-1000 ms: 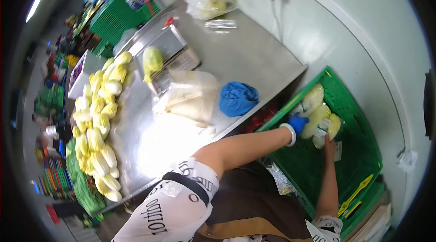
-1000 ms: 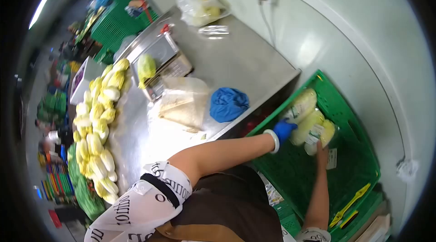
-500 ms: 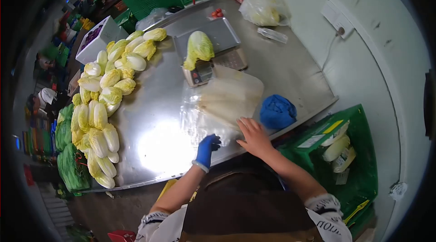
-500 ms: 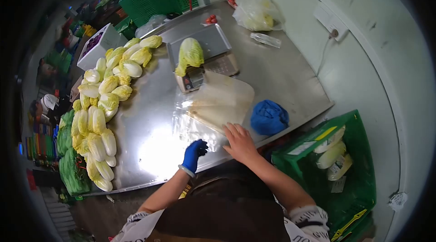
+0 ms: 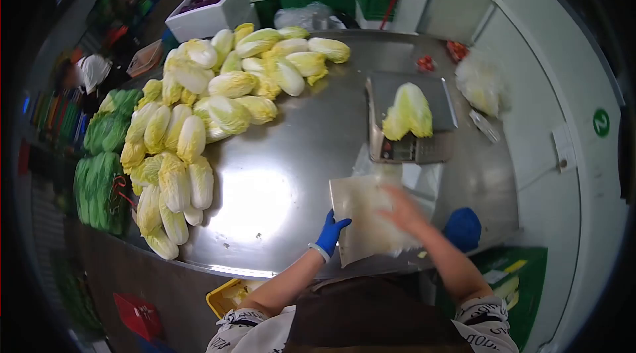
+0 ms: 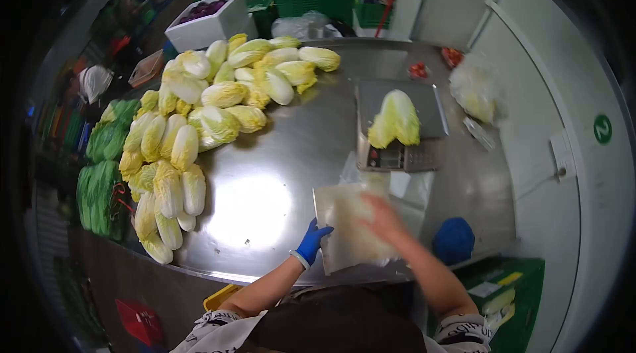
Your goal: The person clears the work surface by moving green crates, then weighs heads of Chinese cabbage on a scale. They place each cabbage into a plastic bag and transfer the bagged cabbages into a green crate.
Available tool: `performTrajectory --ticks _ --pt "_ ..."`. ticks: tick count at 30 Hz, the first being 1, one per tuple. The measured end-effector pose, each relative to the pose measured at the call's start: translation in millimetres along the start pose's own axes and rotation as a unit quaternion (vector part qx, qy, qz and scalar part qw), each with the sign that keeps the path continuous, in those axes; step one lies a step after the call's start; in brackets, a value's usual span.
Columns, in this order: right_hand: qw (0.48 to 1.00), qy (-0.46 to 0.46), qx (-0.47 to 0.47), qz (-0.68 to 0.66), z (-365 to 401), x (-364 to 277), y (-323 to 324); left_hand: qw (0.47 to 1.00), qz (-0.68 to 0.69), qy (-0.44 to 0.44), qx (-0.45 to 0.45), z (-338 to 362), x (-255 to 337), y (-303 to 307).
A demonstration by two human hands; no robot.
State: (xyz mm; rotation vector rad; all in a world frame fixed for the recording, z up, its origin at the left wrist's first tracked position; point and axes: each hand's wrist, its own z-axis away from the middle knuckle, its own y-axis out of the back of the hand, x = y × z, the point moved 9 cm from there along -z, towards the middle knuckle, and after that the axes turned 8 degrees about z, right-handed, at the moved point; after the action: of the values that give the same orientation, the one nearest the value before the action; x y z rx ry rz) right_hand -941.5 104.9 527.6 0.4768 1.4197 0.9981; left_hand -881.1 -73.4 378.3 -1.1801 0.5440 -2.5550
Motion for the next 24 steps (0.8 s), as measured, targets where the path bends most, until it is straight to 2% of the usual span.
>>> performTrajectory --ticks 2,3,5,7,8,10,13,15,17,20,23,24 --pt "0.970 0.003 0.243 0.022 -51.9 36.9 80.2 0.997 -0.068 0.020 0.022 -10.0 9.5 21.3" --pt "0.947 -0.028 0.308 0.084 -74.3 52.0 114.2 0.994 -0.098 0.030 0.035 -13.4 11.7 32.6" --pt "0.917 -0.054 0.372 0.129 -123.1 76.0 157.8 0.994 -0.077 -0.001 0.078 -16.1 22.4 50.7" --pt "0.892 -0.133 0.391 0.184 -169.8 111.1 166.0 0.983 -0.076 -0.058 0.159 -11.7 39.2 73.7" --pt "0.909 -0.160 0.340 0.179 -192.4 112.4 155.3 0.967 -0.101 -0.084 0.217 -1.5 56.0 81.4" --pt "0.929 -0.231 0.231 0.175 -204.3 121.4 135.0 0.961 -0.082 -0.110 0.239 1.5 64.1 98.0" --pt "0.965 -0.159 0.208 0.006 -221.4 171.1 132.0 0.962 -0.037 -0.130 0.237 -2.9 62.8 120.0" --pt "0.947 -0.194 0.123 -0.226 -205.2 165.9 130.0 0.968 0.004 -0.124 0.217 -9.1 68.4 123.4" --pt "0.918 -0.200 0.071 -0.335 -180.5 134.4 121.9 0.981 0.000 -0.145 0.130 -16.9 98.4 93.5" --pt "0.967 -0.070 0.063 -0.236 -141.6 62.7 86.0 0.982 -0.028 -0.187 0.018 -23.1 138.7 27.5" --pt "0.992 0.049 0.006 -0.119 -110.8 -38.2 28.8 0.981 0.080 -0.172 -0.033 -17.5 166.6 -18.8" --pt "0.996 0.081 0.010 -0.045 -99.9 -78.2 13.3 0.976 0.132 -0.169 -0.021 -10.3 174.2 -19.8"
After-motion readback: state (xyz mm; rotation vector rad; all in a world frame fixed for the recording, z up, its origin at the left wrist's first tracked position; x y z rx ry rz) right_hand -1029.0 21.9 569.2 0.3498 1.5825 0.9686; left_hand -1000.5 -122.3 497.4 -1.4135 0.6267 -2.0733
